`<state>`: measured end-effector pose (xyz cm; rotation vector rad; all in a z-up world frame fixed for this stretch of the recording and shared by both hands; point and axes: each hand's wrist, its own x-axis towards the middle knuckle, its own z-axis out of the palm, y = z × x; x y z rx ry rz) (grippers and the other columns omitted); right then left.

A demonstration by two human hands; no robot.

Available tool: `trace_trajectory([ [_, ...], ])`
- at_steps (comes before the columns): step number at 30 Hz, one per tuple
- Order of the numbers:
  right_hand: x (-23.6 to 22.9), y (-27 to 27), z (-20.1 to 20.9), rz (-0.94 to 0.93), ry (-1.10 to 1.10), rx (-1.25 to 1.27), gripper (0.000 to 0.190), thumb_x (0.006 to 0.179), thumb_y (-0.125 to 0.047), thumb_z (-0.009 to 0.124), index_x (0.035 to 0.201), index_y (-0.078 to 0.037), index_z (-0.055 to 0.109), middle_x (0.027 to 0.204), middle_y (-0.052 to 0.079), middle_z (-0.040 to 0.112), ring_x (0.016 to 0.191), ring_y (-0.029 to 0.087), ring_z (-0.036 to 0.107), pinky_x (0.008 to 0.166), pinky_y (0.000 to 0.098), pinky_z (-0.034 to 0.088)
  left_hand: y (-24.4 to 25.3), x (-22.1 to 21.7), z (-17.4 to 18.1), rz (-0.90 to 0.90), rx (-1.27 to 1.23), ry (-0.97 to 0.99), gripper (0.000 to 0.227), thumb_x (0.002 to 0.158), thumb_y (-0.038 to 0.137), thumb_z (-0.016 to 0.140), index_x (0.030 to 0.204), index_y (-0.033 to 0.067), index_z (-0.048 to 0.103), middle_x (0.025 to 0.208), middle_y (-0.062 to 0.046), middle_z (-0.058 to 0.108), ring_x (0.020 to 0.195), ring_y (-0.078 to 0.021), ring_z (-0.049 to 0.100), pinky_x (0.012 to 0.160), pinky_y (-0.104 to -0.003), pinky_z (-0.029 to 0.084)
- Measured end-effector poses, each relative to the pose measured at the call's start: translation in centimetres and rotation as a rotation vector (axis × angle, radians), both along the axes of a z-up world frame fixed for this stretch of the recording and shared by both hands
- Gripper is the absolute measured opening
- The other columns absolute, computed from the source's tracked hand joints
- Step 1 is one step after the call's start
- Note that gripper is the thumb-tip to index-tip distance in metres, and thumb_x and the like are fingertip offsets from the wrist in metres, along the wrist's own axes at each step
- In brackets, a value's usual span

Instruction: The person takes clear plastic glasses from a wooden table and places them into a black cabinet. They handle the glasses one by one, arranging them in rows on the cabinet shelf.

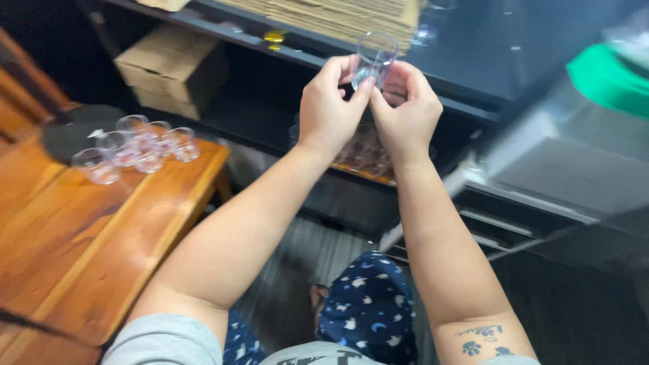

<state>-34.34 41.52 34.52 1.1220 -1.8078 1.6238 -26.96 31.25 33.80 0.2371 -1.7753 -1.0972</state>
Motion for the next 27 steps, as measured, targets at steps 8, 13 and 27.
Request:
trace_trajectory([
  [8, -7.4, 3.5, 1.9, -0.161, 0.052, 0.013, 0.032, 0.086, -0.02, 0.081, 0.112, -0.005, 0.072, 0.091, 0.004, 0.075, 0.075, 0.008, 0.069, 0.071, 0.0213, 0.062, 3.0, -8.0, 3.3, -0.022, 0.012, -0.104, 0.029, 0.082, 0.031, 0.073, 0.107, 0.017, 0.072, 0.1, 0.002, 0.08, 0.094, -0.0144, 0.076, 0.082, -0.031, 0.058],
  [13, -10.6, 3.8, 2.1, -0.291, 0.053, 0.125, 0.033, 0.084, -0.033, 0.077, 0.109, -0.011, 0.076, 0.086, -0.001, 0.075, 0.062, 0.006, 0.064, 0.067, 0.0236, 0.058, 3.2, -10.9, 4.1, -0.019, 0.054, -0.239, 0.031, 0.082, 0.033, 0.072, 0.108, 0.0152, 0.071, 0.104, -0.001, 0.08, 0.096, -0.0188, 0.075, 0.083, -0.036, 0.058],
  [27, -12.5, 2.6, 2.9, -0.456, -0.14, 0.398, 0.04, 0.08, -0.047, 0.079, 0.113, -0.025, 0.077, 0.089, -0.01, 0.076, 0.088, 0.019, 0.072, 0.079, 0.0398, 0.054, 2.1, -13.4, 3.7, 0.054, 0.052, -0.294, 0.006, 0.088, 0.017, 0.068, 0.093, 0.0151, 0.068, 0.098, -0.003, 0.074, 0.09, -0.0227, 0.068, 0.078, -0.039, 0.054],
])
